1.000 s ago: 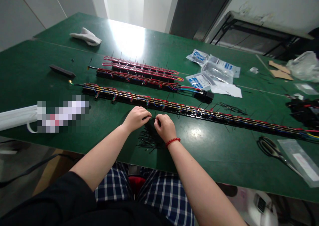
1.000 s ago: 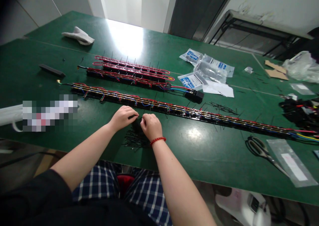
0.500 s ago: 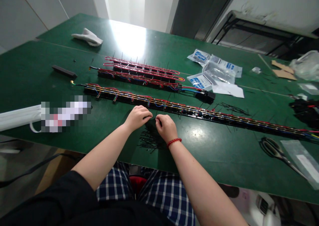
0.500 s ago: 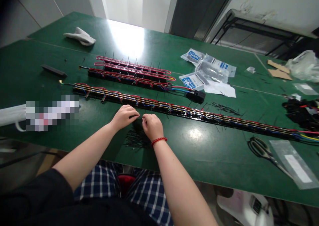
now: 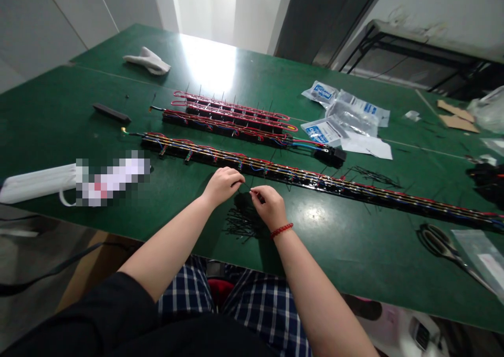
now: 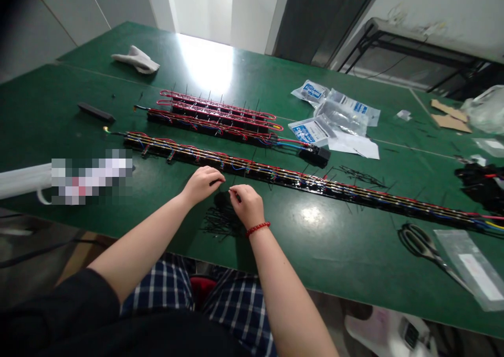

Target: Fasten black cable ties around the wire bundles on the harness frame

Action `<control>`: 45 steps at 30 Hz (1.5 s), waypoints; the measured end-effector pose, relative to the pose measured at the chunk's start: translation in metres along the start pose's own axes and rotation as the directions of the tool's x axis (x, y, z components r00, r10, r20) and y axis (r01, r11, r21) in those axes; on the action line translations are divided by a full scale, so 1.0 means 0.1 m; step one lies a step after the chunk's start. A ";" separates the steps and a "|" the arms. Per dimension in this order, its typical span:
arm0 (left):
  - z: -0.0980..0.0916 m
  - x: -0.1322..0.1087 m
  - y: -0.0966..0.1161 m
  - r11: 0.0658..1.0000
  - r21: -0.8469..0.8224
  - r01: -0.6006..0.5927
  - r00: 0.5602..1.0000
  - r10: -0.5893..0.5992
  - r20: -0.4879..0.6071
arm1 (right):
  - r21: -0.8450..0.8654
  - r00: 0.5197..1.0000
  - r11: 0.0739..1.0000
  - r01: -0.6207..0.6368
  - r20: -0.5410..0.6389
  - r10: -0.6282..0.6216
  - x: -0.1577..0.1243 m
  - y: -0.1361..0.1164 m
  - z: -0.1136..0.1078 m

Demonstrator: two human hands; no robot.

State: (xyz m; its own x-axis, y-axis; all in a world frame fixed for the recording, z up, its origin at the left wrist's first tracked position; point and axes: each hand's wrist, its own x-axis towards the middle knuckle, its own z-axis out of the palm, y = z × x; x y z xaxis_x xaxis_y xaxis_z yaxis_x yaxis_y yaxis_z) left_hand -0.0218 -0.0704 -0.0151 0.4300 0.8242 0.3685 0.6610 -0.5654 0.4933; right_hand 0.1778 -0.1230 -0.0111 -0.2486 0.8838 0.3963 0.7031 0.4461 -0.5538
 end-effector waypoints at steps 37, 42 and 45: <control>-0.26 0.26 0.05 0.994 -0.068 0.088 0.912 -0.108 -0.395 | 0.170 0.852 0.982 -0.077 -0.501 0.154 0.80 0.15 0.19; -0.26 0.56 -0.12 0.983 0.086 0.161 0.892 -0.108 -0.438 | 0.084 0.868 0.996 -0.033 -0.492 0.070 0.78 0.14 0.20; -0.16 0.58 -0.21 0.982 0.146 0.123 0.915 -0.055 -0.400 | 0.055 0.875 0.998 -0.012 -0.483 0.037 0.77 0.14 0.19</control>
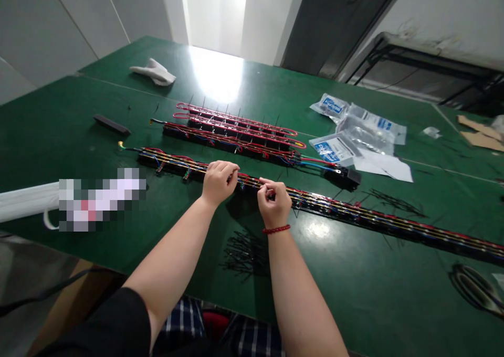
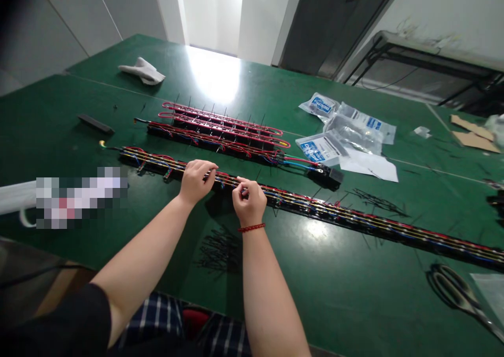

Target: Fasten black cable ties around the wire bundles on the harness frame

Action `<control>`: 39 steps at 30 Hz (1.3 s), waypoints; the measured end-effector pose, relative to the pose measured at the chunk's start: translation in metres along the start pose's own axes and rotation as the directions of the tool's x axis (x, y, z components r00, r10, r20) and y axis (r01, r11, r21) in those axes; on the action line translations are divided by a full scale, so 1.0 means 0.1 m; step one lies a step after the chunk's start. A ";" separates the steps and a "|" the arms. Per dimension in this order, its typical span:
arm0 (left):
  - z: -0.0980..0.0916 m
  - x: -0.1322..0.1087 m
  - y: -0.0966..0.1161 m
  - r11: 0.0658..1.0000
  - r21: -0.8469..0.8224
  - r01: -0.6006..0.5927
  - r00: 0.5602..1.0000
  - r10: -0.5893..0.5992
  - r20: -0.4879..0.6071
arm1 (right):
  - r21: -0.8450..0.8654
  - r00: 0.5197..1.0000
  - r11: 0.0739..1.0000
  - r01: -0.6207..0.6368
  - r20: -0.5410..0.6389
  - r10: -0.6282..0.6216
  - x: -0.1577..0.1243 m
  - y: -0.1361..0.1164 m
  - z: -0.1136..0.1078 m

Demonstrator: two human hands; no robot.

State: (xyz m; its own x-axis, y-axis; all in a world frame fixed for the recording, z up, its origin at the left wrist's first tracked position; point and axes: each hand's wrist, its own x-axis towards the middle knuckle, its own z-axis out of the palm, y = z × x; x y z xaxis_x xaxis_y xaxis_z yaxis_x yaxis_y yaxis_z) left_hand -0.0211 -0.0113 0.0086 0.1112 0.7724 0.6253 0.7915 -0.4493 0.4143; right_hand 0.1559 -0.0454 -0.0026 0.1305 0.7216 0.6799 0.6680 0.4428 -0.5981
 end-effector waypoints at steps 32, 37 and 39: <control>0.07 -0.07 -0.01 0.999 0.021 0.029 0.990 -0.031 0.137 | -0.007 0.986 0.986 0.167 0.027 -0.166 -0.01 -0.07 0.02; 0.07 -0.06 0.00 0.999 0.018 0.038 0.990 -0.040 0.136 | -0.040 0.988 0.989 0.146 0.060 -0.143 -0.02 -0.08 0.01; 0.07 -0.06 0.00 0.999 0.019 0.044 0.989 -0.046 0.138 | -0.044 0.986 0.986 0.159 0.059 -0.157 -0.02 -0.08 0.01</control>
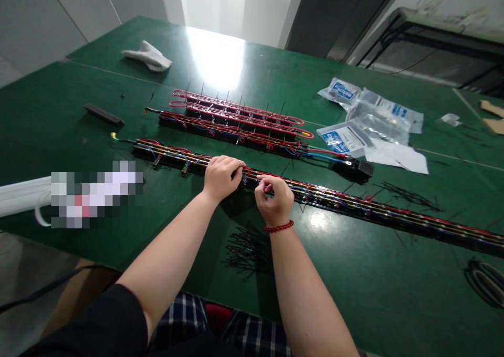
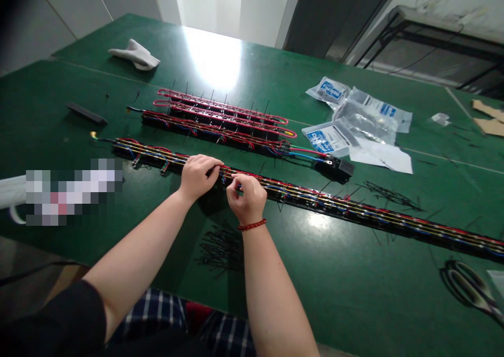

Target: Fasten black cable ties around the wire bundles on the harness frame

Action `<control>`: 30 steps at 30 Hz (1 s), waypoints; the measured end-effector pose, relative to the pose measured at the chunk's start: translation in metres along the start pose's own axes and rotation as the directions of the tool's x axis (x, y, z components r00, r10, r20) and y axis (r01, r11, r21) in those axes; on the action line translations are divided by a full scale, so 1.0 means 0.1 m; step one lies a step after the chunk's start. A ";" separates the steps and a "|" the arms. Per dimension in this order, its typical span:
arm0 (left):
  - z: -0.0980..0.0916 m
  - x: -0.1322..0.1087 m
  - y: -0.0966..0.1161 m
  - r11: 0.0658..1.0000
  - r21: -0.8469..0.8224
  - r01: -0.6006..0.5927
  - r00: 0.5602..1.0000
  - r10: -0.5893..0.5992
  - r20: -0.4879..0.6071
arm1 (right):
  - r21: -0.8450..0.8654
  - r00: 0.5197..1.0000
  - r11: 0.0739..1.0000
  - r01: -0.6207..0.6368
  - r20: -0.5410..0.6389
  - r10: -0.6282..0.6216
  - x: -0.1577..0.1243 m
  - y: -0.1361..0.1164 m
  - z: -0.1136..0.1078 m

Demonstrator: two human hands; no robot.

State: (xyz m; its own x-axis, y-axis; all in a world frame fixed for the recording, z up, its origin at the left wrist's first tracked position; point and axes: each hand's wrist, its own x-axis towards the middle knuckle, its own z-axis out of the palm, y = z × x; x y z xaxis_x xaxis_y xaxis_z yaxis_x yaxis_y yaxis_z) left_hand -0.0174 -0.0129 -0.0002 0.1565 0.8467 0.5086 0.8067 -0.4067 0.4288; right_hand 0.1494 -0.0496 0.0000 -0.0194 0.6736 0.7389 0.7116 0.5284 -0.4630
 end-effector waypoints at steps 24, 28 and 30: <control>0.01 0.00 -0.01 0.999 0.041 -0.030 0.999 0.029 0.022 | -0.065 0.983 0.994 0.082 0.170 -0.070 0.01 0.01 0.05; 0.00 0.02 0.03 0.996 0.055 -0.072 0.996 0.069 0.059 | -0.077 0.980 0.994 0.082 0.188 -0.067 0.02 0.01 0.06; -0.01 0.02 0.04 0.995 0.064 -0.079 0.994 0.074 0.074 | -0.078 0.979 0.993 0.090 0.188 -0.074 0.02 0.01 0.07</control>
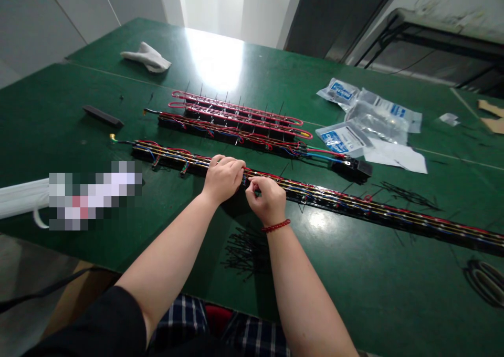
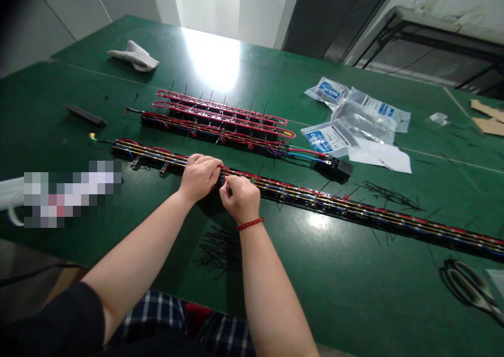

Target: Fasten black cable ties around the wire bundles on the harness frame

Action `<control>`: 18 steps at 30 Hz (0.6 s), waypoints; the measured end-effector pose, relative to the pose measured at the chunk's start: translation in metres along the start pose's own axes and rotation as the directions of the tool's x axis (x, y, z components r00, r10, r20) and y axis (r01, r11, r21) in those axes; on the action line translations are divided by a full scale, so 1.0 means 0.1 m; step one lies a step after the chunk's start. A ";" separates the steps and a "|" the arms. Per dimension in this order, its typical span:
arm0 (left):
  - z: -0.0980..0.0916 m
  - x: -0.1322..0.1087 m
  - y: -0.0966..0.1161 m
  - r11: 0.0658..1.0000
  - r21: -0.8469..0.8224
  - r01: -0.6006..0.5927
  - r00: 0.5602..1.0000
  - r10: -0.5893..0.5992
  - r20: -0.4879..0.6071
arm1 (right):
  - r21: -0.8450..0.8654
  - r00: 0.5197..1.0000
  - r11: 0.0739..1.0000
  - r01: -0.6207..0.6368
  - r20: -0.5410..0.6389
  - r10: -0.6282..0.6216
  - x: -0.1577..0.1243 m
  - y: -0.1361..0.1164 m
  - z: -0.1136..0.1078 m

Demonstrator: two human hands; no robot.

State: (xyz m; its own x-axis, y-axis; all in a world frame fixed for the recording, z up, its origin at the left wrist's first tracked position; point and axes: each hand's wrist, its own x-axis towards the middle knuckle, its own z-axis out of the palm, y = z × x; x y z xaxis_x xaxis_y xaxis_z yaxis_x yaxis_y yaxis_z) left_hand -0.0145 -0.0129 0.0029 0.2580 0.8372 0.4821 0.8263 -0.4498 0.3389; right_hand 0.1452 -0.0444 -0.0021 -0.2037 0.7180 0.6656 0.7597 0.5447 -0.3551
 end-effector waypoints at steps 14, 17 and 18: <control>0.01 -0.01 0.02 0.998 -0.051 0.038 0.999 -0.039 -0.002 | 0.005 0.999 1.000 -0.005 0.042 0.005 0.01 0.00 0.02; 0.00 -0.01 0.02 0.996 -0.073 0.050 0.999 -0.050 -0.001 | -0.001 0.999 1.000 -0.004 0.040 0.004 0.01 0.00 0.02; 0.00 -0.01 0.02 0.995 -0.079 0.055 0.998 -0.055 -0.005 | -0.001 0.999 1.000 -0.002 0.037 0.002 0.01 0.00 0.02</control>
State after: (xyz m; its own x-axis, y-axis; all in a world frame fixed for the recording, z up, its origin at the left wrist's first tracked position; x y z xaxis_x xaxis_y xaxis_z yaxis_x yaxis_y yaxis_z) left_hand -0.0130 -0.0143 0.0034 0.2097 0.8594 0.4663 0.7970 -0.4265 0.4277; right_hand 0.1437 -0.0425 -0.0025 -0.2247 0.7348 0.6399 0.7605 0.5428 -0.3562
